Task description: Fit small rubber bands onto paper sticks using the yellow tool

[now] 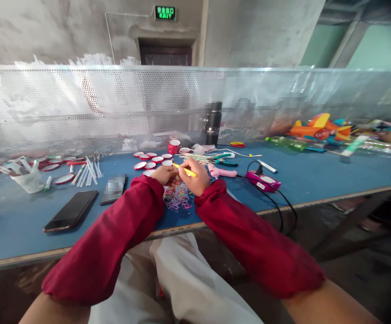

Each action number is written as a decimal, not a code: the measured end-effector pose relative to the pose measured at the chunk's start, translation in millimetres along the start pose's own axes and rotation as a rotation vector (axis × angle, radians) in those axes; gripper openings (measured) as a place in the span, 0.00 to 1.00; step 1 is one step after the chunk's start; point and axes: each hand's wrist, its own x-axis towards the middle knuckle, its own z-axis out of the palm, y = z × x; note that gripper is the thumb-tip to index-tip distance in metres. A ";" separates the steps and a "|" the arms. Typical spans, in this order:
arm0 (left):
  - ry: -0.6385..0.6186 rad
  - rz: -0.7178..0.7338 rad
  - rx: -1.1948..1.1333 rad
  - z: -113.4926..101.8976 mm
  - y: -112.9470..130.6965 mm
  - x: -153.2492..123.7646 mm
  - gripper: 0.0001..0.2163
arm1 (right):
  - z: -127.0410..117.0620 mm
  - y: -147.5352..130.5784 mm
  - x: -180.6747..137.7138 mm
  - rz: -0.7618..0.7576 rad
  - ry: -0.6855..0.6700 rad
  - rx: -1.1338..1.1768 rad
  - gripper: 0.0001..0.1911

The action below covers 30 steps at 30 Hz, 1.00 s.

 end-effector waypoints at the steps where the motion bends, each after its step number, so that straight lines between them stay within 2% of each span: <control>1: 0.004 0.001 -0.003 0.0 0.0 0.0 0.05 | -0.1 0.0 0.1 0.007 0.011 -0.005 0.05; 4: 0.011 0.005 -0.008 0.3 0.4 -0.9 0.02 | -0.8 -0.3 0.5 0.012 0.039 -0.012 0.05; 10: 0.029 -0.025 0.009 2.3 3.9 -4.3 0.03 | -1.7 -2.3 0.5 -0.005 0.001 -0.004 0.04; 16: 0.017 -0.010 -0.011 3.0 5.5 -5.6 0.03 | -1.5 -1.2 0.4 -0.008 0.055 -0.003 0.06; 30: -0.007 -0.007 -0.011 0.1 1.0 0.7 0.03 | -1.8 -2.4 0.4 -0.028 0.021 0.000 0.05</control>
